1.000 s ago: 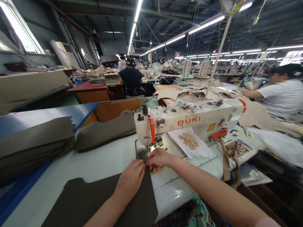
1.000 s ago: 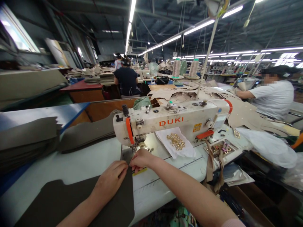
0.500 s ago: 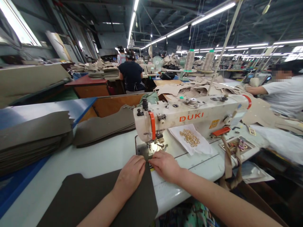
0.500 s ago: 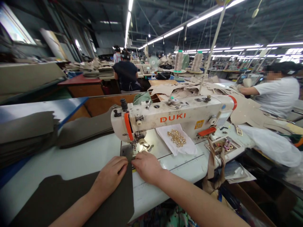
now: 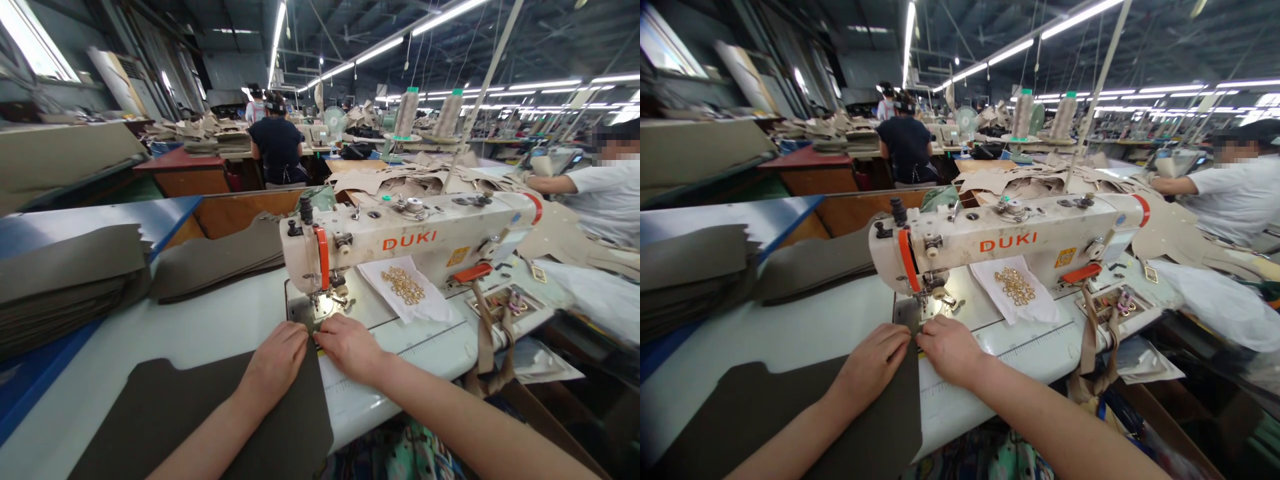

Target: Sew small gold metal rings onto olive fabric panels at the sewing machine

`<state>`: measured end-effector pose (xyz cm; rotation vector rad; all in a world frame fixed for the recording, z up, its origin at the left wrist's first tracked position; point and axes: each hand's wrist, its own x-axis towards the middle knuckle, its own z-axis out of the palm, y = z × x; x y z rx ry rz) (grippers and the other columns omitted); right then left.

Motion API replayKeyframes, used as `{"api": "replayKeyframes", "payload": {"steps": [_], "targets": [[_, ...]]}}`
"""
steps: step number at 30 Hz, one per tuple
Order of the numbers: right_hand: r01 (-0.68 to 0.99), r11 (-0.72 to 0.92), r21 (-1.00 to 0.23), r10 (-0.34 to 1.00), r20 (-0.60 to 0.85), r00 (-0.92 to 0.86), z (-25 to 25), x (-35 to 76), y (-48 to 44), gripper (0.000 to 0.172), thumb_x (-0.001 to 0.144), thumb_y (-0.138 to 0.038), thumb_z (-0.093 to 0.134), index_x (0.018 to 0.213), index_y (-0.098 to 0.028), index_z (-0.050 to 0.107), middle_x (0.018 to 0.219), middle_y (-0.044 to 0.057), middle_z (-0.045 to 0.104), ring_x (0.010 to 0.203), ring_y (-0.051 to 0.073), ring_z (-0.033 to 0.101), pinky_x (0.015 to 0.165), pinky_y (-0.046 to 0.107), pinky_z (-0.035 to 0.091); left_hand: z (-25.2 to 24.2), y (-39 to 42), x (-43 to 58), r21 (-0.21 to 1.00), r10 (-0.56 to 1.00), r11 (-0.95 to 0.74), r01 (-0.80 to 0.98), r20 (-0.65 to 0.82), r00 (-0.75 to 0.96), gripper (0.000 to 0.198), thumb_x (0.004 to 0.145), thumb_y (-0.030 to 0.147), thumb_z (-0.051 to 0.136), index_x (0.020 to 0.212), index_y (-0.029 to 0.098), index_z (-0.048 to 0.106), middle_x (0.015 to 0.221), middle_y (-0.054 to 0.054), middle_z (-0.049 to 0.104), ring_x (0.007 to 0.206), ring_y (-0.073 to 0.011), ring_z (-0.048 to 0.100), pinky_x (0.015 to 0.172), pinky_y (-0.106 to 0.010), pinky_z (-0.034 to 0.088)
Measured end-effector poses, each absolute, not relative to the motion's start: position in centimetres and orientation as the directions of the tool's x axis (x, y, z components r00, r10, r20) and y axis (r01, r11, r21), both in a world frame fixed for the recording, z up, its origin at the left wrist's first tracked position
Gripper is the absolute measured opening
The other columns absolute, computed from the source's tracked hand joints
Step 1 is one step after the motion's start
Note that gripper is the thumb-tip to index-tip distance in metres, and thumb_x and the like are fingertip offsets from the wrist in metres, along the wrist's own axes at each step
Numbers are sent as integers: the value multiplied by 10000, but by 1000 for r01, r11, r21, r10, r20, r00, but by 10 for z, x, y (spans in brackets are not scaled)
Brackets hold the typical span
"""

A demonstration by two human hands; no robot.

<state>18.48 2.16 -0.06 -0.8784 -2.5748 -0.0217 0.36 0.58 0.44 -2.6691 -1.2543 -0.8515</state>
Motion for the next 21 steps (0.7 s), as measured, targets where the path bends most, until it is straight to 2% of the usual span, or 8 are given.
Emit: {"api": "replayKeyframes", "payload": {"steps": [5, 8, 15, 18, 21], "targets": [[589, 802, -100, 582, 355, -732, 1, 183, 22, 119, 893, -153, 508, 840, -157, 615, 767, 29, 570, 776, 184, 494, 701, 278, 416, 8, 7, 2, 169, 713, -649, 742, 476, 515, 245, 890, 129, 375, 755, 176, 573, 741, -40, 627, 718, -173, 568, 679, -310, 512], [574, 817, -64, 563, 307, -767, 8, 190, 20, 93, 896, -170, 514, 899, -152, 605, 797, 30, 568, 790, 186, 491, 716, 285, 417, 9, 7, 1, 167, 718, -648, 743, 458, 524, 237, 893, 137, 379, 761, 185, 570, 749, -33, 629, 728, -171, 573, 685, -304, 511], [382, 922, 63, 372, 136, -918, 36, 220, -1, 189, 913, -209, 496, 1077, -136, 556, 958, 67, 588, 908, 202, 502, 781, 333, 409, 6, 6, 3, 172, 713, -648, 742, 480, 512, 232, 895, 136, 372, 771, 188, 561, 766, -31, 629, 737, -173, 573, 704, -311, 505], [386, 920, 66, 372, 161, -914, 33, 216, -5, 178, 920, -209, 471, 1063, -148, 559, 1077, 86, 581, 991, 209, 495, 851, 353, 398, 3, 6, 3, 179, 717, -639, 748, 490, 496, 237, 891, 124, 371, 772, 184, 567, 765, -35, 627, 736, -174, 570, 707, -314, 505], [445, 895, 33, 424, 247, -871, 21, 203, -4, 120, 905, -234, 491, 936, -172, 589, 1102, 82, 588, 1020, 208, 498, 899, 365, 387, 2, 6, 2, 178, 721, -636, 751, 485, 495, 242, 895, 124, 372, 769, 182, 570, 762, -36, 624, 729, -174, 566, 702, -313, 505]]}}
